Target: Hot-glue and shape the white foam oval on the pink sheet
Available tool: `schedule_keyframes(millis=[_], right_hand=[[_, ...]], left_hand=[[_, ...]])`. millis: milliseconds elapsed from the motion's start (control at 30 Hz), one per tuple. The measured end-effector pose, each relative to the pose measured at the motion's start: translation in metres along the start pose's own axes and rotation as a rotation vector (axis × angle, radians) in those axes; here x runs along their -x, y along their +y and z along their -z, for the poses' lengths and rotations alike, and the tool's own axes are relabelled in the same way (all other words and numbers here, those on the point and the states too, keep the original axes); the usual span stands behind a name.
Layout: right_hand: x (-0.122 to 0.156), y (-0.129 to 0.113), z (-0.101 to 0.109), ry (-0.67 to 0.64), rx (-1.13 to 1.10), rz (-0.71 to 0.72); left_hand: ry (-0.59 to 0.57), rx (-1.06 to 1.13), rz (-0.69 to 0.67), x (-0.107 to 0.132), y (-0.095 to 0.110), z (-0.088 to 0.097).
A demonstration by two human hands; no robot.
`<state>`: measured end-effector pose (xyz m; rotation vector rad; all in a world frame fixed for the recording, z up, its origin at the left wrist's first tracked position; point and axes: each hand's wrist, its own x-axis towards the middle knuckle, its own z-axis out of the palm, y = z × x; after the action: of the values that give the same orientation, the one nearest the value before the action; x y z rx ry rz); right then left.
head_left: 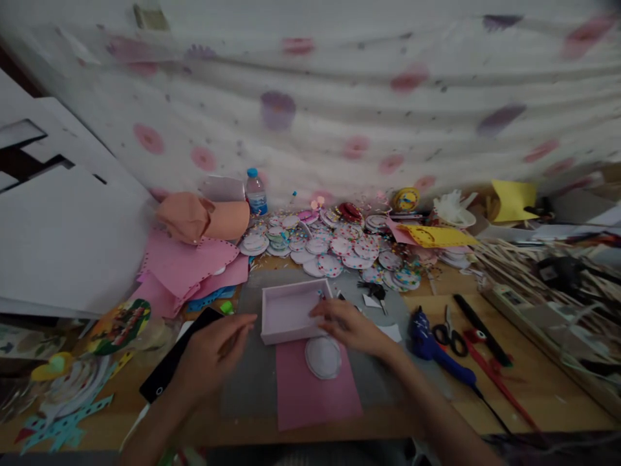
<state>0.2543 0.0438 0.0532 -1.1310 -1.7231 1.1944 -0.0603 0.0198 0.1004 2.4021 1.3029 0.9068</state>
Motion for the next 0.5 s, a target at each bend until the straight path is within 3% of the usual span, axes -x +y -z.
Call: schedule_keyframes(millis=[167, 333, 500], right_hand=[[-0.031, 0.034, 0.038, 0.375, -0.479, -0.261], [-0.072, 0.054, 0.052, 0.408, -0.898, -0.483], [-0.107, 0.046, 0.064, 0.484, -1.141, -0.561]], left_hand=[[-0.163, -0.191, -0.049, -0.051, -0.048, -0.019], [-0.363, -0.394, -0.071, -0.095, -0.102, -0.031], [-0.455, -0.485, -0.082, -0.113, -0.127, -0.037]])
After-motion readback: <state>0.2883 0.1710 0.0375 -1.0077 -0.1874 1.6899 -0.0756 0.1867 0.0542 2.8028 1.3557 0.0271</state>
